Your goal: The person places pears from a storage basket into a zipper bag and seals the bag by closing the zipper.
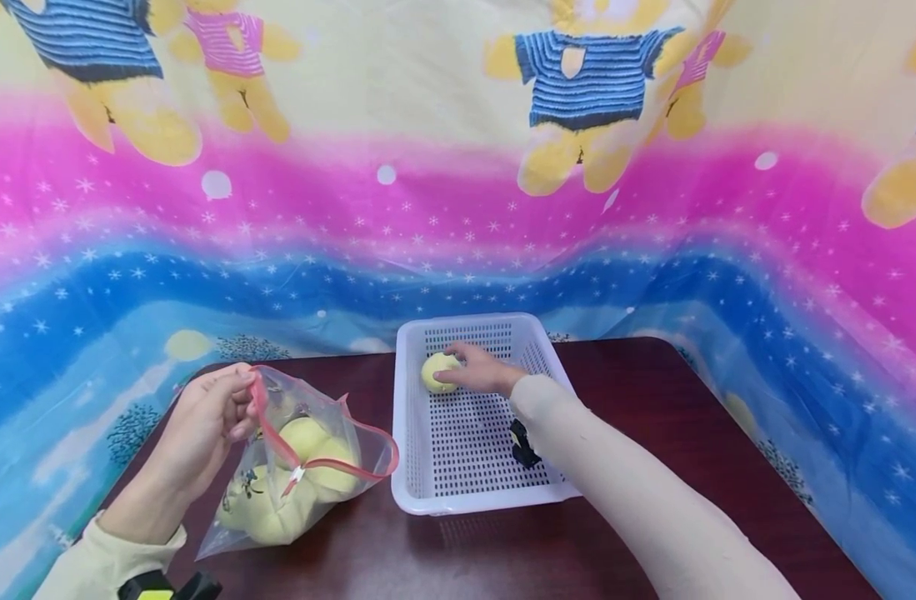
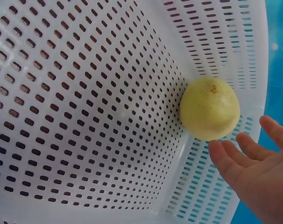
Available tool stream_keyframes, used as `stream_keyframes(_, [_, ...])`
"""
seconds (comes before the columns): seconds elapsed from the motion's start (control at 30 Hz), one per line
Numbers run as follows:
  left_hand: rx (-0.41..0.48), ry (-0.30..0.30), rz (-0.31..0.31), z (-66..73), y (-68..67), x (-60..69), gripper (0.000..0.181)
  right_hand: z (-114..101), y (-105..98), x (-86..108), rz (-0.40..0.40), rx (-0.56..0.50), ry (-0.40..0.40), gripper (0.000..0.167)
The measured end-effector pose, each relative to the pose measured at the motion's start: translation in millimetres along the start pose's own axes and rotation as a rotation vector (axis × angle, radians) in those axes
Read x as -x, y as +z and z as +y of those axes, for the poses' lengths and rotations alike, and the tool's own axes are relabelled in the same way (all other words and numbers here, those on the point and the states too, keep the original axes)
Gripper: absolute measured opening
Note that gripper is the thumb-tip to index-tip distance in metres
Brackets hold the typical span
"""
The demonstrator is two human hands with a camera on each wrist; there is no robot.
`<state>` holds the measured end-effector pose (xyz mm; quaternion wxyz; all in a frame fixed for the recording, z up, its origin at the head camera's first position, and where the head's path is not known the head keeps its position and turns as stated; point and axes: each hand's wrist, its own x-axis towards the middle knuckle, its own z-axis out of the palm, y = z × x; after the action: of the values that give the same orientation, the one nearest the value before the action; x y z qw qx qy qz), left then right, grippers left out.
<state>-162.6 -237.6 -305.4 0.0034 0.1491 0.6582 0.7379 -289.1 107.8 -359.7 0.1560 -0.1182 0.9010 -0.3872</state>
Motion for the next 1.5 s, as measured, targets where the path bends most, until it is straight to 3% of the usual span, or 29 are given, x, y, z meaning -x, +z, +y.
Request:
stream_keyframes(0.37, [0.019,0.007,-0.002,-0.4,0.2,0.9,0.035,3.4,10.6,-3.7,-0.108,0.023,-0.041,0.085])
stream_keyframes(0.6, [0.024,0.016,-0.017,0.0,0.2,0.7,0.036,-0.8,13.4,-4.2,-0.124,0.042,-0.049,0.09])
stream_keyframes(0.77, [0.031,0.017,-0.017,0.4,-0.3,0.7,0.035,-0.3,14.0,-7.3,-0.104,0.101,-0.031,0.095])
stream_keyframes(1.03, [0.034,0.006,-0.015,0.0,-1.0,0.8,0.035,3.2,16.0,-9.5,-0.035,0.27,0.021,0.085])
stream_keyframes(1.27, [0.035,0.007,-0.02,-0.3,-1.7,1.5,0.035,3.9,14.3,-8.4,-0.031,0.274,0.005,0.068])
stream_keyframes(1.5, [0.048,0.002,-0.016,0.3,-1.1,1.4,0.034,2.7,17.7,-8.8,-0.034,0.243,-0.046,0.093])
